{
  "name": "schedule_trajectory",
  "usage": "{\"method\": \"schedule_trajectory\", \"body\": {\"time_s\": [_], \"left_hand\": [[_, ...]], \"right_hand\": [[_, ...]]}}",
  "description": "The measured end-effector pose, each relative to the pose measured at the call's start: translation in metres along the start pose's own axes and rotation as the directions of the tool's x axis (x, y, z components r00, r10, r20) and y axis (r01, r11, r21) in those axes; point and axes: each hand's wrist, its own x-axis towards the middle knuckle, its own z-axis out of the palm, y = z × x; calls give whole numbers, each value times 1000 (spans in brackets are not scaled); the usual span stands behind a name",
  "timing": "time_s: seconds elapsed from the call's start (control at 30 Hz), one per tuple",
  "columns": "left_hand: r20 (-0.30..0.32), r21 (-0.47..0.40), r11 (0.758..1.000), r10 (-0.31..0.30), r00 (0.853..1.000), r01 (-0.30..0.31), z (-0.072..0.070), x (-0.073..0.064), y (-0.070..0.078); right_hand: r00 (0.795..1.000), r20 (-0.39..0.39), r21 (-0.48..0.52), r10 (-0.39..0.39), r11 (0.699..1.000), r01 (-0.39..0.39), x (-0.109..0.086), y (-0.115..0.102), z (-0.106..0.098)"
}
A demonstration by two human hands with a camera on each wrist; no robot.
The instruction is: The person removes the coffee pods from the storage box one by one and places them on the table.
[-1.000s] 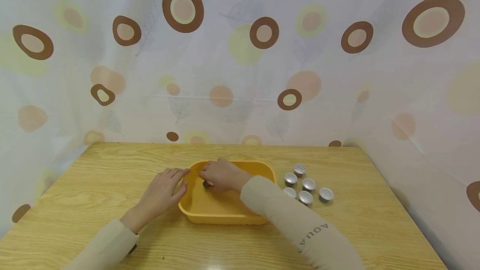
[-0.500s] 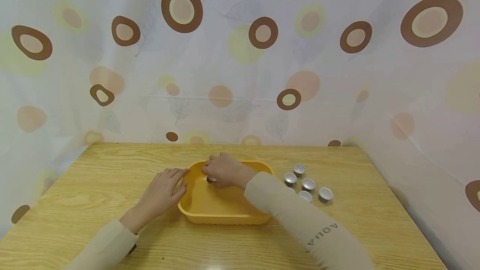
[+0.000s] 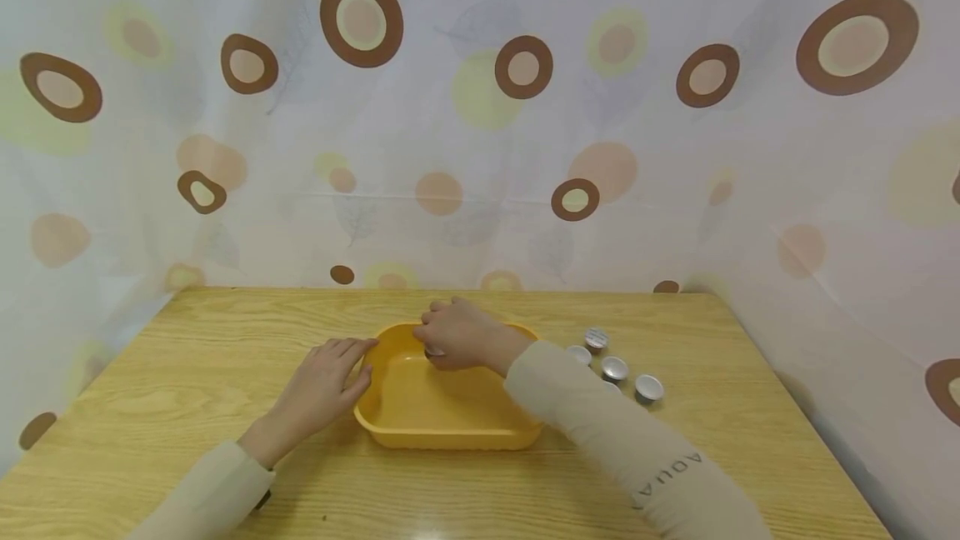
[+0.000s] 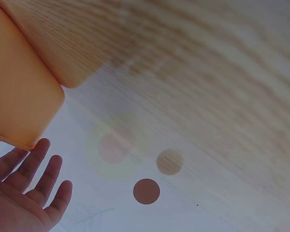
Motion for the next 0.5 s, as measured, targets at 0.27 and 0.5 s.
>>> {"method": "schedule_trajectory", "body": {"time_s": [0.27, 0.5], "left_hand": [[-7, 6, 1000, -1, 1000, 1, 1, 0, 0], [5, -2, 1000, -6, 1000, 6, 0, 1, 0]], "right_hand": [[999, -28, 19, 18, 1000, -17, -14, 7, 0], [998, -33, 31, 62, 998, -61, -31, 16, 1]]}}
